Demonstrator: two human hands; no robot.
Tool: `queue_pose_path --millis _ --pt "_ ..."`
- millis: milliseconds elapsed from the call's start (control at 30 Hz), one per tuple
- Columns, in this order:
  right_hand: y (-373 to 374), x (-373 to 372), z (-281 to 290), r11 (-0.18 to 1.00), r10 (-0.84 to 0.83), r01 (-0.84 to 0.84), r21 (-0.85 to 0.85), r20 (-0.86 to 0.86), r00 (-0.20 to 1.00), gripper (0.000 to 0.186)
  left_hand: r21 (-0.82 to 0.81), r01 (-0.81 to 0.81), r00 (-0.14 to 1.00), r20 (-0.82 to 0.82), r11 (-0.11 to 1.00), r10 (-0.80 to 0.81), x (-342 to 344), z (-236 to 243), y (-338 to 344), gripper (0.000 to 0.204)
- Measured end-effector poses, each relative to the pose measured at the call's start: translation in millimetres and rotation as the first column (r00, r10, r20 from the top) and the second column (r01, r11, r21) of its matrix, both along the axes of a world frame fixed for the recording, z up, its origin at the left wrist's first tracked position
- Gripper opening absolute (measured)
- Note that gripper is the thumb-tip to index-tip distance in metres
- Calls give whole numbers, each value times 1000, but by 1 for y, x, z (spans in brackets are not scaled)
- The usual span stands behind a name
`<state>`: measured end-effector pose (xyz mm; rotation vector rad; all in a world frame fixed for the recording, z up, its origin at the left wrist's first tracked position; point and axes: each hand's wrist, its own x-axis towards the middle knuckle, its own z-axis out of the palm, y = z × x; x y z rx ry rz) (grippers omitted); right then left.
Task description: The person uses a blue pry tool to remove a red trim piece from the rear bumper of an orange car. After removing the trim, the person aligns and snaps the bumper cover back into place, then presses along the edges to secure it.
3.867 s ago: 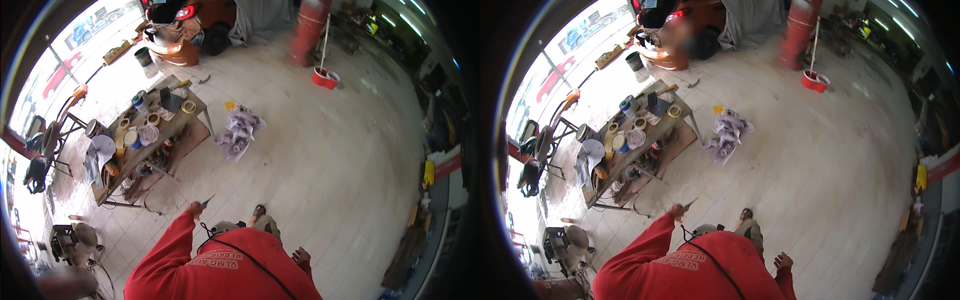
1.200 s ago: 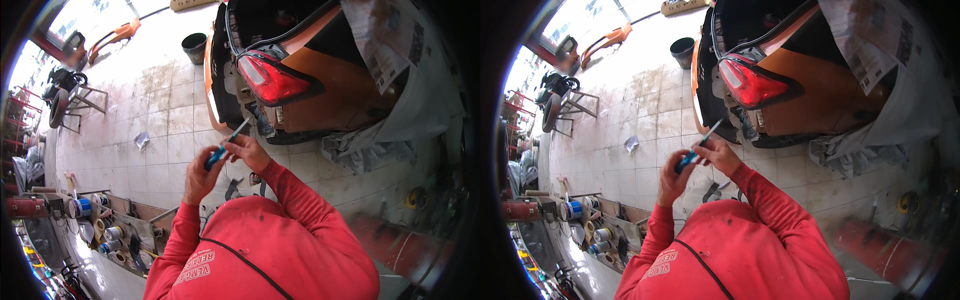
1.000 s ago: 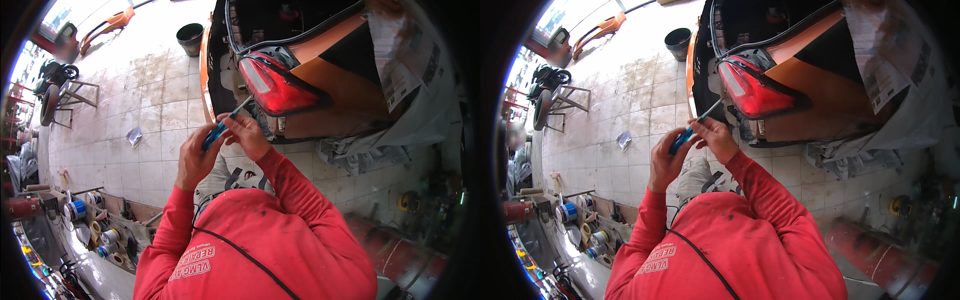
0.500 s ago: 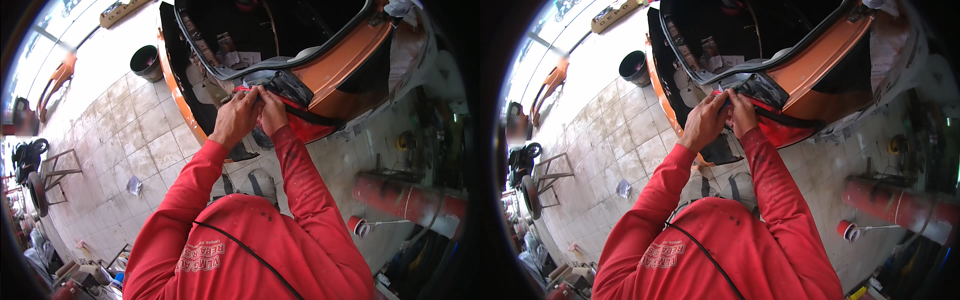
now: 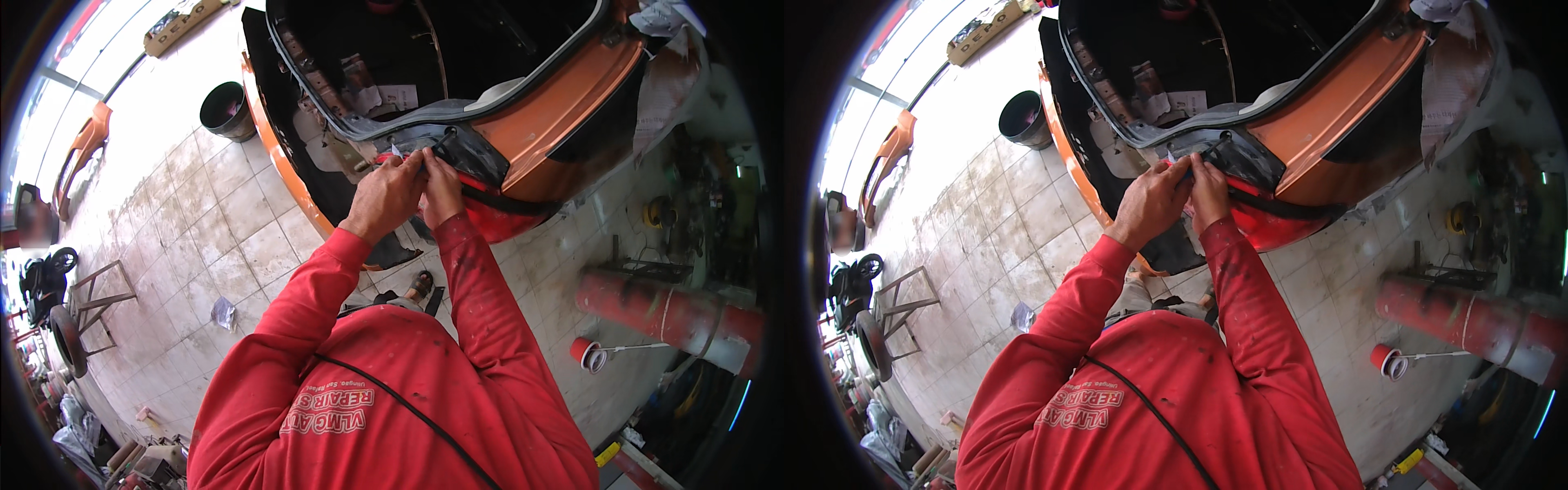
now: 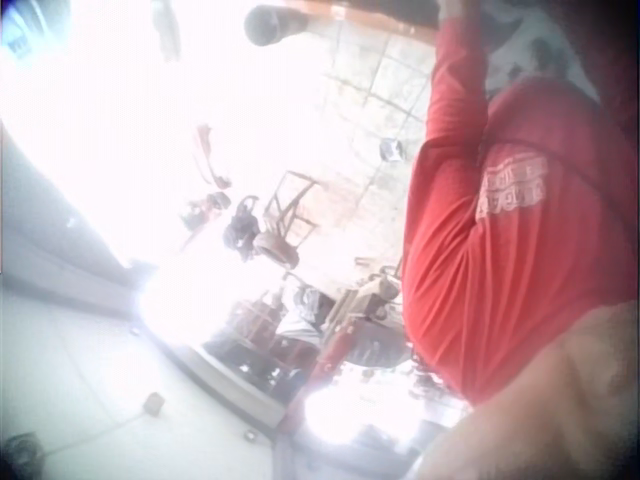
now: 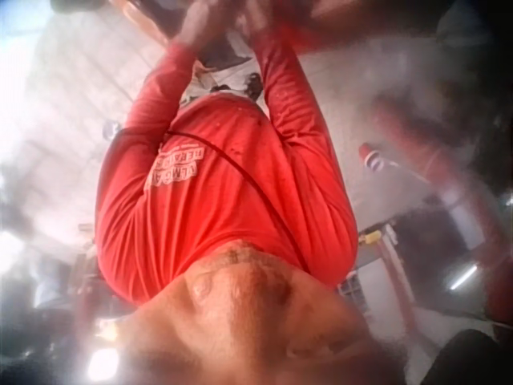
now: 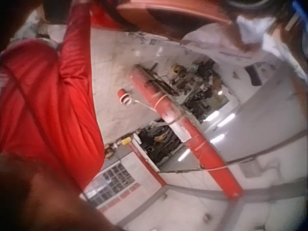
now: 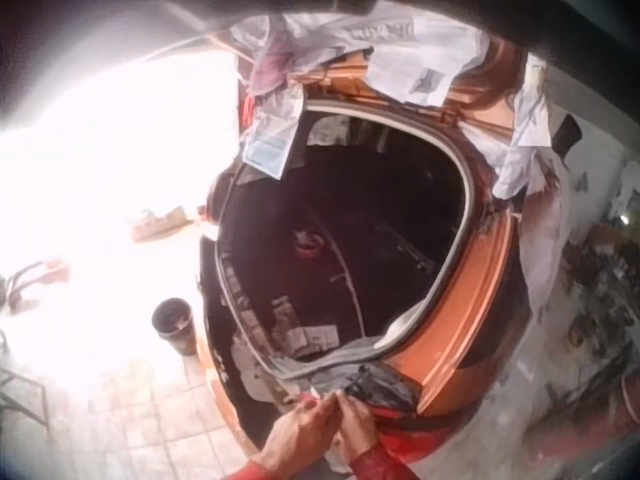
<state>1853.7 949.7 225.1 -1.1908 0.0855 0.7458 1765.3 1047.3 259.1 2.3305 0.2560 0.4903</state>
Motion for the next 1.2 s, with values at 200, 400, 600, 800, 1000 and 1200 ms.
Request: queue_pose_path --millis 200,400,600,800,1000,1200 --pt "-3 0 17 999 38 -38 2 -136 990 27 54 25 981 -193 998 -14 4 27 13 39" --pt "11 -12 -11 875 96 136 464 -442 892 34 -266 38 986 -148 963 -80 22 7 37 41" --pt "19 -5 -32 865 58 146 480 -385 921 29 -797 -134 957 -258 589 -131 25 12 42 35" --pt "37 -10 9 978 -192 207 20 -298 935 21 -959 -269 943 -244 -88 -226 22 16 45 37" --pt "39 -8 45 965 -263 261 -39 -238 935 28 35 46 986 159 998 -51 -10 39 28 30" --pt "15 -14 28 944 60 69 323 -372 926 21 -211 -166 978 -159 963 134 -24 27 32 29"
